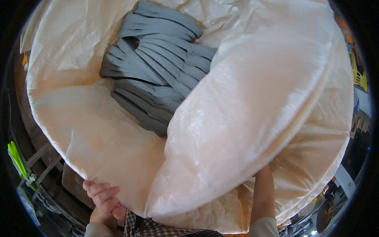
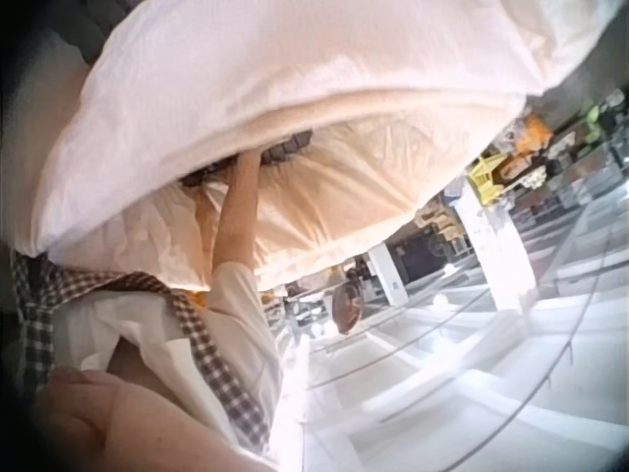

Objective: The person picks up black and gray slippers from a metal pot and from a white sack, then places them into yellow crates and onto shelves. The person repeatedly handles the slippers, turning them over and stacking them in the designated containers.

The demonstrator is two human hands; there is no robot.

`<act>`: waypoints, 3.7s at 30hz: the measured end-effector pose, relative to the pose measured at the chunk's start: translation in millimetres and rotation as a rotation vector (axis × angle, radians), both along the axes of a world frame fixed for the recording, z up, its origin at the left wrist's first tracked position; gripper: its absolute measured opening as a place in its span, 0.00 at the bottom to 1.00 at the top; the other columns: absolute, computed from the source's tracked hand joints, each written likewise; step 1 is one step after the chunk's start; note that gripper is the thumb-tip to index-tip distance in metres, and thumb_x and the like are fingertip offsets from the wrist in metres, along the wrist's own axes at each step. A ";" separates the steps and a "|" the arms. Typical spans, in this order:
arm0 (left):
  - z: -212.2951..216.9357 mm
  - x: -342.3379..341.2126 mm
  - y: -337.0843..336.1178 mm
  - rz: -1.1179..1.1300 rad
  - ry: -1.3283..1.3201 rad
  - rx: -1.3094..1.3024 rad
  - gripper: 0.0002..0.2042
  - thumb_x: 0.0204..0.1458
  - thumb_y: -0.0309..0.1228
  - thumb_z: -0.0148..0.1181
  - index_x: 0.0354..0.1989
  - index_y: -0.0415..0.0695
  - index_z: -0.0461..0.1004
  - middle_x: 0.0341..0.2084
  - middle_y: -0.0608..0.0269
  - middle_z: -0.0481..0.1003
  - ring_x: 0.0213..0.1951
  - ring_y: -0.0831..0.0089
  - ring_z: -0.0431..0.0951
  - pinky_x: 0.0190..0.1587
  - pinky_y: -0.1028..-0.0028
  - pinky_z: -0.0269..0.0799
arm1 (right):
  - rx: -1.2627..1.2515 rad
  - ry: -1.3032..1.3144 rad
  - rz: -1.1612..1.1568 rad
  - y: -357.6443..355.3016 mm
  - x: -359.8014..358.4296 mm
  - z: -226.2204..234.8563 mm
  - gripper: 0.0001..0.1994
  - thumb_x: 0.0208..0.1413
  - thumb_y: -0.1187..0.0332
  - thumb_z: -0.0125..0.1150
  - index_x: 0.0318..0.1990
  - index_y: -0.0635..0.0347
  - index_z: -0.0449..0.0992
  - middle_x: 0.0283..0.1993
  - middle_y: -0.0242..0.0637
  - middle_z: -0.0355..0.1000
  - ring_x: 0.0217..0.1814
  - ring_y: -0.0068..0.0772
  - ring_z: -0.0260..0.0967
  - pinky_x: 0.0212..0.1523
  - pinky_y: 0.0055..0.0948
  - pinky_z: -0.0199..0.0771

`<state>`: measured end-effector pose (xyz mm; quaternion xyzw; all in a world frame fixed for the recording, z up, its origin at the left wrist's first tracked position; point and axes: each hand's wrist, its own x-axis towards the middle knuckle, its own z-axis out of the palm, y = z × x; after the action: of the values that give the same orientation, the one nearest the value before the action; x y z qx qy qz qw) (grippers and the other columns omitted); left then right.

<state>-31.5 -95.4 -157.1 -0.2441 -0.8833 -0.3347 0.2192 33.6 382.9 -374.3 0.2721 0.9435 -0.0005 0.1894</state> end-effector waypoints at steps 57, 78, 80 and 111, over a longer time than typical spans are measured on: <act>149.3 387.5 -236.5 -3.054 0.881 -1.317 0.33 0.44 0.32 0.56 0.64 0.48 0.56 0.48 0.44 0.69 0.44 0.49 0.72 0.45 0.57 0.70 | 2.547 1.307 -2.710 -1433.2 524.6 409.3 0.20 0.48 0.66 0.61 0.49 0.59 0.69 0.35 0.34 0.71 0.30 0.27 0.67 0.28 0.30 0.68; 142.1 373.0 -230.7 -2.853 0.963 -1.427 0.27 0.48 0.40 0.55 0.58 0.48 0.63 0.46 0.51 0.71 0.46 0.53 0.71 0.47 0.51 0.66 | 2.399 2.575 -1.156 -1335.1 415.5 523.9 0.19 0.59 0.56 0.51 0.52 0.60 0.68 0.47 0.43 0.72 0.39 0.37 0.72 0.36 0.31 0.81; 152.5 384.4 -222.1 -2.969 0.917 -1.390 0.31 0.47 0.36 0.60 0.60 0.43 0.58 0.48 0.47 0.69 0.49 0.52 0.70 0.48 0.59 0.68 | 1.892 2.892 -1.131 -1282.8 374.3 553.5 0.19 0.58 0.62 0.49 0.53 0.64 0.67 0.50 0.53 0.68 0.41 0.45 0.70 0.34 0.31 0.81; 214.7 321.6 -47.2 -1.766 -2.837 -0.958 0.23 0.55 0.48 0.53 0.54 0.49 0.67 0.54 0.61 0.67 0.52 0.67 0.70 0.51 0.51 0.71 | 0.300 1.349 -1.232 -737.9 256.6 500.2 0.54 0.38 0.58 0.76 0.68 0.62 0.42 0.64 0.52 0.46 0.66 0.51 0.49 0.63 0.42 0.56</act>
<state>290.1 -142.6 57.6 0.1920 -0.0022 0.0104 0.9813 290.2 -355.0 125.9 0.6894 0.5330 -0.1371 -0.4710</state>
